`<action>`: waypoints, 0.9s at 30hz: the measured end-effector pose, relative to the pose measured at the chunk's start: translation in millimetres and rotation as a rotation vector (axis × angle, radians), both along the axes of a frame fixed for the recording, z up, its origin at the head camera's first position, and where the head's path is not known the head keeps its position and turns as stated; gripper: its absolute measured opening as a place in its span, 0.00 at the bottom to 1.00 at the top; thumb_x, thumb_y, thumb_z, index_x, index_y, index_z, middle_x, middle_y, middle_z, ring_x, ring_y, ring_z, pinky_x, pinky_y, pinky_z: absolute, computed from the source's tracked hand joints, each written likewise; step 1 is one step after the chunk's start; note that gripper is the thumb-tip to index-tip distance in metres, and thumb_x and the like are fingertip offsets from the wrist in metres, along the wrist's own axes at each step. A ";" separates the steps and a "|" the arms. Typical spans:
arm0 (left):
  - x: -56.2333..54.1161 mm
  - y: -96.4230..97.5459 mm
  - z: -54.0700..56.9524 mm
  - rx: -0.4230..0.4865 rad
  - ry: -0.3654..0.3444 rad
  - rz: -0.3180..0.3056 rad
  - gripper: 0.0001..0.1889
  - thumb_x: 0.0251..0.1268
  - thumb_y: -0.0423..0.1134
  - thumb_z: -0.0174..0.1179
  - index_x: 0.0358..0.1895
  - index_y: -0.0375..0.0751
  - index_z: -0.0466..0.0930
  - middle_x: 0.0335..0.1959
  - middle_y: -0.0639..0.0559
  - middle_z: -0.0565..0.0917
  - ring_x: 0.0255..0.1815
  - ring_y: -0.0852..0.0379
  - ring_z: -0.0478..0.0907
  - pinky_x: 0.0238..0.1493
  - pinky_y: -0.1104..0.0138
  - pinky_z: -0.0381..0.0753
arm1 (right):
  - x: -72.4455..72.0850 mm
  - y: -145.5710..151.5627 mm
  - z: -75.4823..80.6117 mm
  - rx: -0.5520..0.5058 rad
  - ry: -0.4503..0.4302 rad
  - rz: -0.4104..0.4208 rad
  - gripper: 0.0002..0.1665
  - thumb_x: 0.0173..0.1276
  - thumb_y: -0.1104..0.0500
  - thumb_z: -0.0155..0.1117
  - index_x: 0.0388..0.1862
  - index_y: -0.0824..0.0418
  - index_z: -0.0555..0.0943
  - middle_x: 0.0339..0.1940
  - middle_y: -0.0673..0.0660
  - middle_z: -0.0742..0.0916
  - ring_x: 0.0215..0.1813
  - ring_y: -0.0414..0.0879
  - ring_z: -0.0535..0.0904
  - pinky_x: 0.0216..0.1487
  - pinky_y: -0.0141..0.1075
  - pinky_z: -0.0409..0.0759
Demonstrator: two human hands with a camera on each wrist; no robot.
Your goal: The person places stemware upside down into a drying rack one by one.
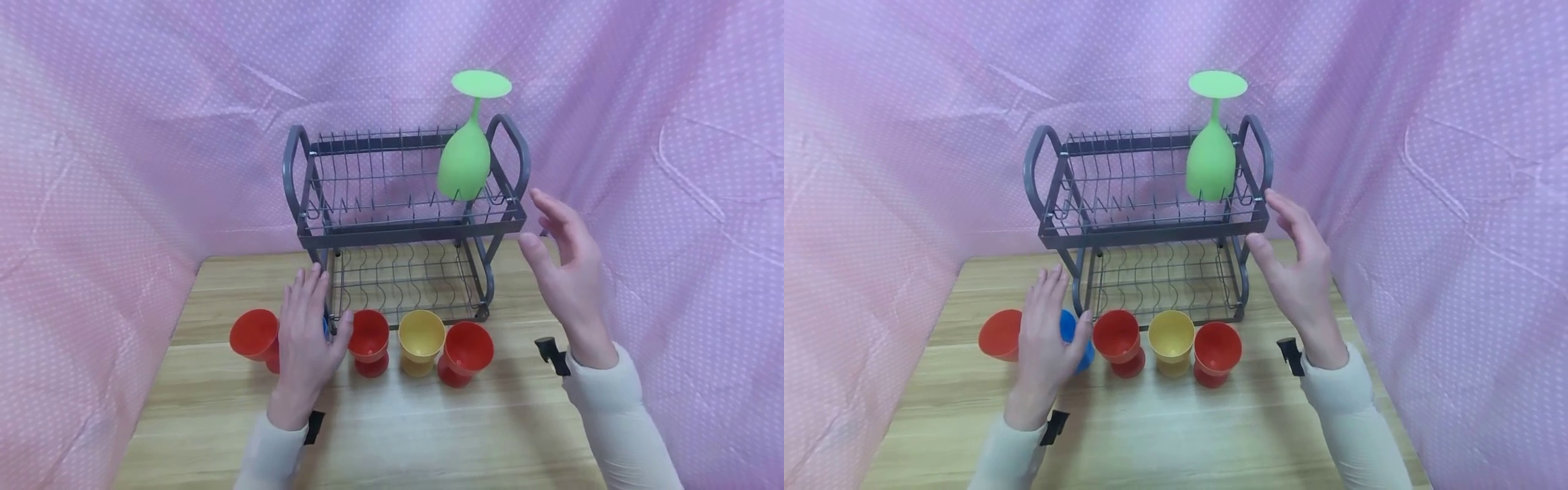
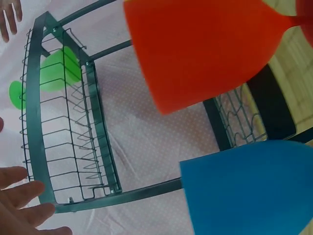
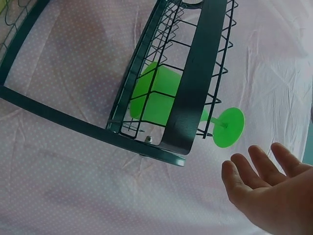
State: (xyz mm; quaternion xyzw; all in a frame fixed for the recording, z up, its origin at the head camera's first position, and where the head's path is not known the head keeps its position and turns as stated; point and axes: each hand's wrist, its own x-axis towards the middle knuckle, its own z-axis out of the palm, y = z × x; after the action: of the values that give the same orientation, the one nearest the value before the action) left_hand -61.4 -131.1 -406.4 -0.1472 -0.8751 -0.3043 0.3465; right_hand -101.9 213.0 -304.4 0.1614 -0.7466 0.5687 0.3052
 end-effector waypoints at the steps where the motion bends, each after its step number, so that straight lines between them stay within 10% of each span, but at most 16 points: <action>1: 1.1 0.5 -1.6 -0.002 -0.001 -0.001 0.34 0.69 0.50 0.57 0.73 0.34 0.71 0.76 0.39 0.70 0.78 0.35 0.63 0.76 0.39 0.59 | 2.9 1.4 -3.4 0.005 0.004 0.001 0.28 0.70 0.66 0.68 0.69 0.67 0.78 0.69 0.59 0.82 0.71 0.49 0.75 0.74 0.41 0.70; 27: 22.9 0.9 -37.0 -0.128 -0.242 -0.087 0.42 0.65 0.56 0.63 0.80 0.42 0.64 0.81 0.45 0.64 0.80 0.38 0.59 0.73 0.34 0.62 | 39.7 6.0 -92.7 0.294 -0.176 0.054 0.36 0.64 0.70 0.71 0.72 0.61 0.76 0.72 0.57 0.79 0.75 0.41 0.71 0.71 0.27 0.68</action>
State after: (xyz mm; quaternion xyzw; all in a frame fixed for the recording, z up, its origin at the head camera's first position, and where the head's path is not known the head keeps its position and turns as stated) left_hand -38.5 -130.3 -443.4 -0.1689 -0.9208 -0.2780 0.2150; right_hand -62.2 219.0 -397.1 0.1740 -0.8411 0.4731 0.1962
